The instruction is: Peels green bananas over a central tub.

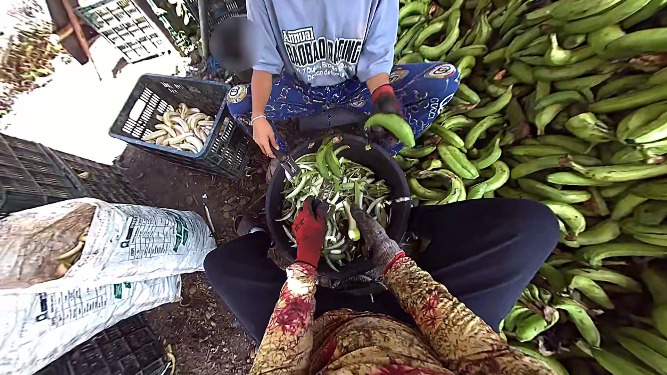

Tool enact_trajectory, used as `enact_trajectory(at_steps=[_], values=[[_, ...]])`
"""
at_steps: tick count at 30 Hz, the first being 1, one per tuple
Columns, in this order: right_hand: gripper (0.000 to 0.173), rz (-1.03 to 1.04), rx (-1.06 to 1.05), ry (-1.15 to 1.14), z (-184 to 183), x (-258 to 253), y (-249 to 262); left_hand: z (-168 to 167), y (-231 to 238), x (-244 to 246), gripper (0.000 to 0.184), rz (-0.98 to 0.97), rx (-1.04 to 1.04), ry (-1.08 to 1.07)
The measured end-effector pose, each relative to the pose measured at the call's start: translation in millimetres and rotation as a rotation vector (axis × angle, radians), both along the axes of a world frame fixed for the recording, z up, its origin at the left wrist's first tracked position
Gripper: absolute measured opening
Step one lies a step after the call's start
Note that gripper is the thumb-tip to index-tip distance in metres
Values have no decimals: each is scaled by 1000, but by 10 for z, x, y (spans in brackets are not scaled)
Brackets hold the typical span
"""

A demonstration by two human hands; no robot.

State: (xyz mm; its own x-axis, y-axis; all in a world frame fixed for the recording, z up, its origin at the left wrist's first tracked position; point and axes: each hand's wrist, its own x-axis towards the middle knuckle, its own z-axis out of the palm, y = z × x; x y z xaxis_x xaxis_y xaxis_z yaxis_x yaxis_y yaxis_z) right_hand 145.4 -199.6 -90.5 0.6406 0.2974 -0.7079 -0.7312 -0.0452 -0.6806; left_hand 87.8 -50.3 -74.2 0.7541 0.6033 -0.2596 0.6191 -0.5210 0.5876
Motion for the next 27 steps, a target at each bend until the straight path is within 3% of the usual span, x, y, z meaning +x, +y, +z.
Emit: enact_trajectory(at_steps=[7,10,17,20,23,25,27], values=[[55,-125,-237,-453,51,321,-53,150,-297,-370,43,-309,-334,-157],[55,-225,-114,-495,107,328,-40,198,-420,-451,44,-289,-349,-203],[51,-226,-179,-581,144,320,-9,198,-469,-387,46,-224,-320,-139],[54,-182,-112,-485,64,309,-14,107,-440,-294,45,-214,-285,-125],[39,-142,92,-174,82,224,-11,28,-326,-122,44,-207,-93,-74],[41,7,196,27,126,173,-64,-20,-190,5,42,-186,34,-69],[41,200,225,88,120,124,-150,-74,-30,91,42,-128,49,-83]])
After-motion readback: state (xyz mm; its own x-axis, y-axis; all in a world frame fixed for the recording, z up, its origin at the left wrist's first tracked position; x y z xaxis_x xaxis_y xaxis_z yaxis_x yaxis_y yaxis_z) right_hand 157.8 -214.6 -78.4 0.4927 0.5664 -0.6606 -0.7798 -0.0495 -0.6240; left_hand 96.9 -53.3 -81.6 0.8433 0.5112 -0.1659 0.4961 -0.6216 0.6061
